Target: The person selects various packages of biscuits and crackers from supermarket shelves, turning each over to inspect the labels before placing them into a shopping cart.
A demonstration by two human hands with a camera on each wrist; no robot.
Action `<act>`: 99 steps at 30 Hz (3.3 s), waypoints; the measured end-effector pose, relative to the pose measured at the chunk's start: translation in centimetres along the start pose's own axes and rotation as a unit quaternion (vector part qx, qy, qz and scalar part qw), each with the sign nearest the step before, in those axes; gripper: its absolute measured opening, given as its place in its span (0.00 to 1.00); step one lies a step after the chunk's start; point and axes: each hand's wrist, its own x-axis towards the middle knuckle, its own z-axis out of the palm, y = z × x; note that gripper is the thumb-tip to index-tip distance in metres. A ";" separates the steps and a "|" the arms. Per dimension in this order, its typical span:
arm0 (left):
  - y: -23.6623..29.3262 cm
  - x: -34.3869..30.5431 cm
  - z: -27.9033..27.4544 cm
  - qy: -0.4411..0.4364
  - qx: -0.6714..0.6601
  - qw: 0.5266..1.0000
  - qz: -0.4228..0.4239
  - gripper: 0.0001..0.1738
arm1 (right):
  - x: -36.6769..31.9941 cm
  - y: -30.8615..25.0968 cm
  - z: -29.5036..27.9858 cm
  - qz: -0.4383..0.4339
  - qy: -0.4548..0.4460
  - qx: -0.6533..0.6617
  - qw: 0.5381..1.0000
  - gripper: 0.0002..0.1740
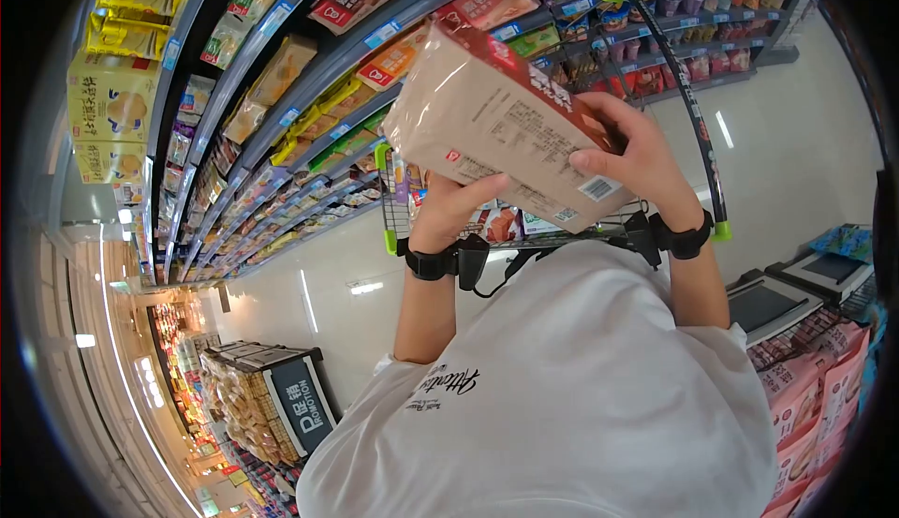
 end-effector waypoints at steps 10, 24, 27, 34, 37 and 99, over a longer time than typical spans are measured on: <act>0.5 -0.3 2.6 0.030 -0.068 0.996 -0.043 0.37 | 0.2 0.2 -1.9 0.040 -0.066 -0.028 0.997 0.36; 0.9 -1.2 3.1 0.094 -0.090 0.991 -0.041 0.35 | -0.9 -0.2 -3.8 0.104 -0.075 0.042 0.991 0.34; 0.4 -2.3 2.3 0.060 -0.055 0.996 -0.030 0.36 | -0.8 -0.2 -4.4 0.111 -0.091 0.059 0.988 0.34; -1.7 -3.3 -0.2 0.005 0.016 0.999 0.034 0.34 | -1.2 -0.7 -4.5 0.104 -0.109 0.003 0.989 0.31; -0.7 -2.8 1.4 0.017 -0.043 0.998 -0.039 0.32 | -1.2 -1.0 -3.8 0.012 -0.053 -0.208 0.977 0.30; -4.2 -0.6 -4.7 0.106 -0.134 0.985 -0.022 0.24 | 0.2 4.4 2.0 0.138 -0.077 0.104 0.982 0.31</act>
